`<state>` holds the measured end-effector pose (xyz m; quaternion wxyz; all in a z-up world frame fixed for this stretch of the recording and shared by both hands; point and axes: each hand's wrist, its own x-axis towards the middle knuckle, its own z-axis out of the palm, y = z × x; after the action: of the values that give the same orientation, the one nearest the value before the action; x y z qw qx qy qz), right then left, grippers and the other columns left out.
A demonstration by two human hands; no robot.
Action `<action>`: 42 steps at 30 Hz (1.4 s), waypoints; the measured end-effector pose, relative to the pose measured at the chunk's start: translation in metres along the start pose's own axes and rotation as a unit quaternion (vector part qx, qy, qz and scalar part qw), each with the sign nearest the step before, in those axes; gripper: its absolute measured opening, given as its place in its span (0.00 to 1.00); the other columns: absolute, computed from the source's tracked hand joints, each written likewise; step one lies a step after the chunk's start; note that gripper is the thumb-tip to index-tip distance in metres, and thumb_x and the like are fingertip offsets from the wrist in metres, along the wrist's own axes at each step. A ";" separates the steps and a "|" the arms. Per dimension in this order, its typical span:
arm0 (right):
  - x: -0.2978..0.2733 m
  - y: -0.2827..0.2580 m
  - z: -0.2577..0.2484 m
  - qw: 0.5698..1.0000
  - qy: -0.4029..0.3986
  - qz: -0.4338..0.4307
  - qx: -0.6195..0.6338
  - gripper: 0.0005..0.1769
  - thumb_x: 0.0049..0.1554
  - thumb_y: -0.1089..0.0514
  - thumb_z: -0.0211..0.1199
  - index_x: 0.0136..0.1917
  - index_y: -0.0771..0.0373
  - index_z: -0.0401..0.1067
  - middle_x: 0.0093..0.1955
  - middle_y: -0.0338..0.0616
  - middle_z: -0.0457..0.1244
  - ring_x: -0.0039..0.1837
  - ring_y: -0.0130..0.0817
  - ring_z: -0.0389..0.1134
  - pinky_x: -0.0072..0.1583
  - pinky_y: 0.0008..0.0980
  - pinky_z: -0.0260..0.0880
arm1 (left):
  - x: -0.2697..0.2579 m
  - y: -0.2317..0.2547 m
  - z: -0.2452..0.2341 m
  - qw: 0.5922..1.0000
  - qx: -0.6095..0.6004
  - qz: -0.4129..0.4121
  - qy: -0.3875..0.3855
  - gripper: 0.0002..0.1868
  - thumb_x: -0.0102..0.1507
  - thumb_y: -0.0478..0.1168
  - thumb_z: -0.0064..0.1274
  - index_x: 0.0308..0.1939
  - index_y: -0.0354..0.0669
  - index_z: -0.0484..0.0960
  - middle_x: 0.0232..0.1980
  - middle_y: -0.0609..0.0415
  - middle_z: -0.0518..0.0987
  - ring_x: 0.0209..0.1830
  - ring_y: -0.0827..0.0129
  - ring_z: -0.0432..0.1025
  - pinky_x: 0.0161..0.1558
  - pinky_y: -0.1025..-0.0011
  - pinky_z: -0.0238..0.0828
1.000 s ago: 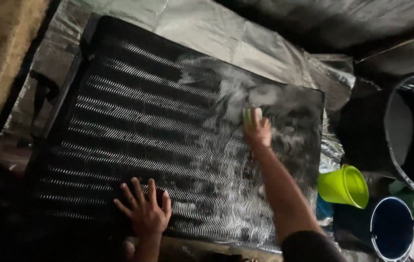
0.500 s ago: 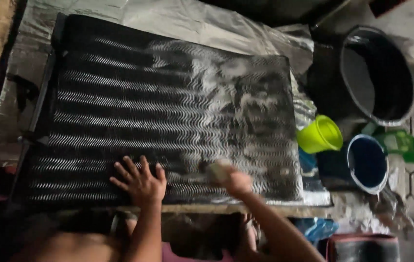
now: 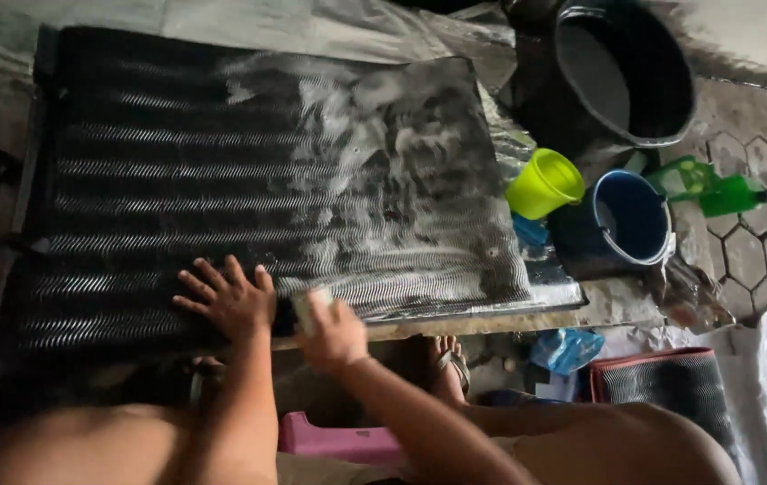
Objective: Scrubbing a black mat with a sponge and soapy water, rinsing it with a cup, and rolling it up.
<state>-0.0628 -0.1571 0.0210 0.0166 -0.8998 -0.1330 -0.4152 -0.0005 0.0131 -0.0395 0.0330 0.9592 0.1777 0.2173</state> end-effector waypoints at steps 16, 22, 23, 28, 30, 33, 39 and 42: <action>-0.103 0.286 -0.012 0.708 -0.292 0.632 -0.117 0.43 0.57 0.21 0.49 0.81 0.23 0.39 0.61 0.47 0.61 0.65 0.53 0.63 0.65 0.50 0.56 | 0.008 -0.003 -0.029 0.975 -0.014 -0.007 -0.221 0.45 0.65 0.72 0.41 0.77 0.48 0.68 0.82 0.30 0.58 0.86 0.36 0.40 0.73 0.27 0.23; -0.133 0.381 0.021 0.710 -0.054 0.678 0.182 0.33 0.57 0.46 0.66 0.73 0.36 0.59 0.64 0.54 0.64 0.70 0.49 0.60 0.73 0.47 0.45 | 0.006 0.010 -0.083 0.897 -0.052 0.213 -0.384 0.66 0.47 0.82 0.55 0.81 0.54 0.54 0.84 0.34 0.49 0.87 0.45 0.37 0.74 0.29 0.23; -0.143 0.401 0.028 0.667 0.039 0.640 0.380 0.33 0.58 0.70 0.69 0.71 0.51 0.63 0.62 0.49 0.65 0.61 0.37 0.68 0.68 0.40 0.64 | 0.003 0.010 -0.079 0.884 -0.002 0.255 -0.391 0.72 0.43 0.79 0.63 0.83 0.57 0.47 0.84 0.36 0.46 0.87 0.48 0.35 0.75 0.28 0.23; -0.030 0.368 -0.035 0.629 -0.098 0.708 0.306 0.33 0.48 0.52 0.77 0.67 0.41 0.75 0.47 0.57 0.68 0.45 0.42 0.69 0.44 0.43 0.72 | 0.003 0.007 -0.059 0.876 0.015 0.269 -0.399 0.72 0.44 0.86 0.58 0.83 0.64 0.46 0.84 0.39 0.46 0.87 0.49 0.34 0.74 0.27 0.26; -0.017 0.381 -0.038 0.631 -0.131 0.700 0.308 0.36 0.46 0.55 0.78 0.68 0.43 0.75 0.46 0.60 0.68 0.45 0.44 0.70 0.43 0.44 0.72 | 0.004 0.009 -0.062 0.875 0.013 0.268 -0.402 0.70 0.45 0.88 0.54 0.82 0.65 0.47 0.85 0.41 0.47 0.87 0.48 0.36 0.74 0.28 0.29; 0.012 0.411 -0.041 0.653 -0.188 0.632 0.373 0.38 0.45 0.55 0.76 0.70 0.49 0.73 0.43 0.56 0.68 0.41 0.43 0.69 0.39 0.46 0.71 | 0.010 0.026 -0.068 0.871 0.035 0.266 -0.411 0.67 0.45 0.92 0.46 0.81 0.70 0.51 0.85 0.46 0.48 0.87 0.50 0.36 0.75 0.28 0.30; 0.143 0.420 -0.095 0.809 -0.386 0.401 0.191 0.42 0.42 0.41 0.81 0.69 0.43 0.75 0.49 0.67 0.69 0.50 0.62 0.72 0.57 0.52 0.69 | -0.009 0.074 -0.055 0.863 -0.015 0.269 -0.427 0.60 0.51 0.88 0.45 0.80 0.67 0.55 0.84 0.45 0.52 0.85 0.40 0.39 0.73 0.26 0.31; 0.218 0.382 -0.141 0.805 -0.492 0.327 0.052 0.40 0.47 0.39 0.77 0.72 0.29 0.70 0.52 0.62 0.72 0.55 0.60 0.74 0.64 0.52 0.71 | -0.018 0.101 -0.060 0.859 -0.033 0.292 -0.420 0.59 0.53 0.87 0.42 0.80 0.62 0.58 0.83 0.46 0.55 0.84 0.35 0.41 0.73 0.27 0.35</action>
<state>0.0645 -0.4962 0.3075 0.1311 -0.9714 0.1573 0.1204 -0.0086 -0.0886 0.0218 0.0707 0.9657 -0.1485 -0.2008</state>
